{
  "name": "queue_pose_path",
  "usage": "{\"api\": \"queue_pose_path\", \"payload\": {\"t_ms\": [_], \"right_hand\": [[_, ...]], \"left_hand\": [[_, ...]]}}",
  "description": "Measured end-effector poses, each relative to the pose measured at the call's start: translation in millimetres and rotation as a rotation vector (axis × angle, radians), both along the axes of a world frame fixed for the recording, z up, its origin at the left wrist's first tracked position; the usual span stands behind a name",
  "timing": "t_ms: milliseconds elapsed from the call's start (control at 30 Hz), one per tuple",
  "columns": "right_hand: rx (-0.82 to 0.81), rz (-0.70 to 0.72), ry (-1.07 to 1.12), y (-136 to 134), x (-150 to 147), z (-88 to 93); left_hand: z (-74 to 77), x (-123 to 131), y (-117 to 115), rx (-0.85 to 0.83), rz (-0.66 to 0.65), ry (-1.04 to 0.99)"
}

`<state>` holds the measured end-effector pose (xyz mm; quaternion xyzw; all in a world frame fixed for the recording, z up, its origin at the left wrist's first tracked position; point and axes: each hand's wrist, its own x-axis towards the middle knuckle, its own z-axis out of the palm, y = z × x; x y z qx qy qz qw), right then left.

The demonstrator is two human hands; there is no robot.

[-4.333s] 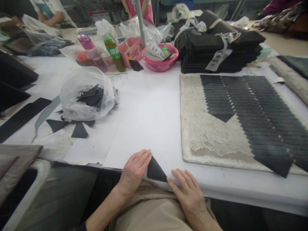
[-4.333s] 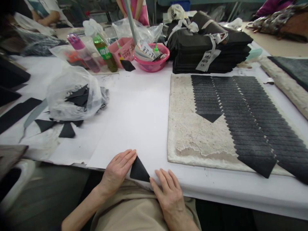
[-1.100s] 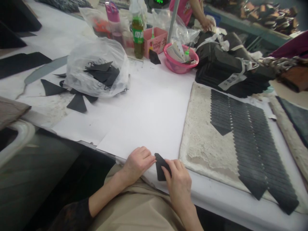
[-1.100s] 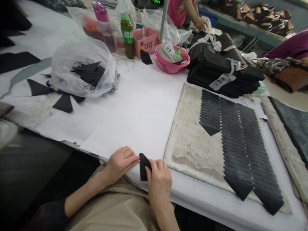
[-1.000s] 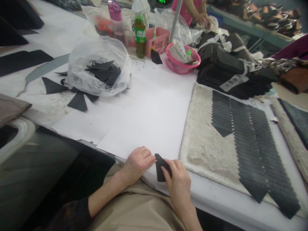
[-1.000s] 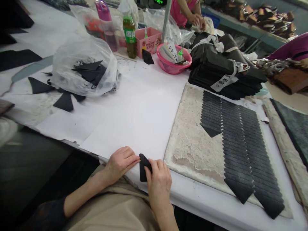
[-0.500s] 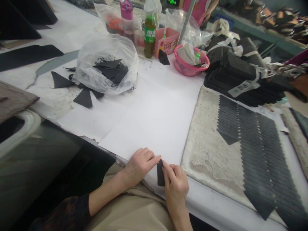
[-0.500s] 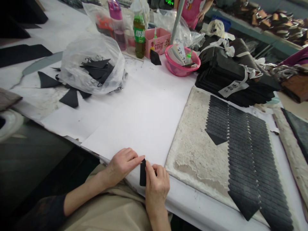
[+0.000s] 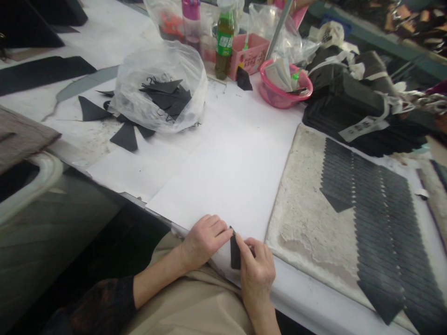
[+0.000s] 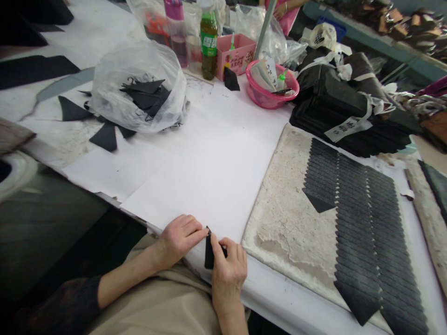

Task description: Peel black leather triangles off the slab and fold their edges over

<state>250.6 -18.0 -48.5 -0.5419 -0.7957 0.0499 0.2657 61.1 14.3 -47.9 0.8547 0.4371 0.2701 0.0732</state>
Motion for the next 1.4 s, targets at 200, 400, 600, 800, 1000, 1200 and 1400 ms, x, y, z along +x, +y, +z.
{"api": "queue_pose_path", "payload": {"t_ms": [200,400,600,800,1000,1200,1400], "right_hand": [[-0.015,0.01,-0.02,-0.8,1.5,1.3],[-0.053,0.014,-0.076,-1.6,2.6,1.5],[-0.068,0.016,-0.077,0.2,1.9,3.5],[-0.074,0.019,-0.073,1.0,1.3,4.4],[-0.066,0.02,-0.06,0.3,1.9,3.9],[-0.069,0.011,-0.063,0.6,2.1,2.8],[-0.065,0.012,-0.069,1.9,1.0,2.7]], "left_hand": [[-2.1,0.6,-0.6,-0.01,0.003,0.01],[2.0,1.1,0.6,0.014,0.009,0.028],[3.6,0.7,1.0,0.011,0.005,0.043],[0.5,0.6,0.9,-0.009,-0.011,0.06],[1.8,-0.2,-1.0,0.037,-0.014,0.086],[1.8,-0.2,-1.0,0.053,-0.003,0.091],[-0.1,-1.3,-2.1,0.019,-0.001,0.113]]}}
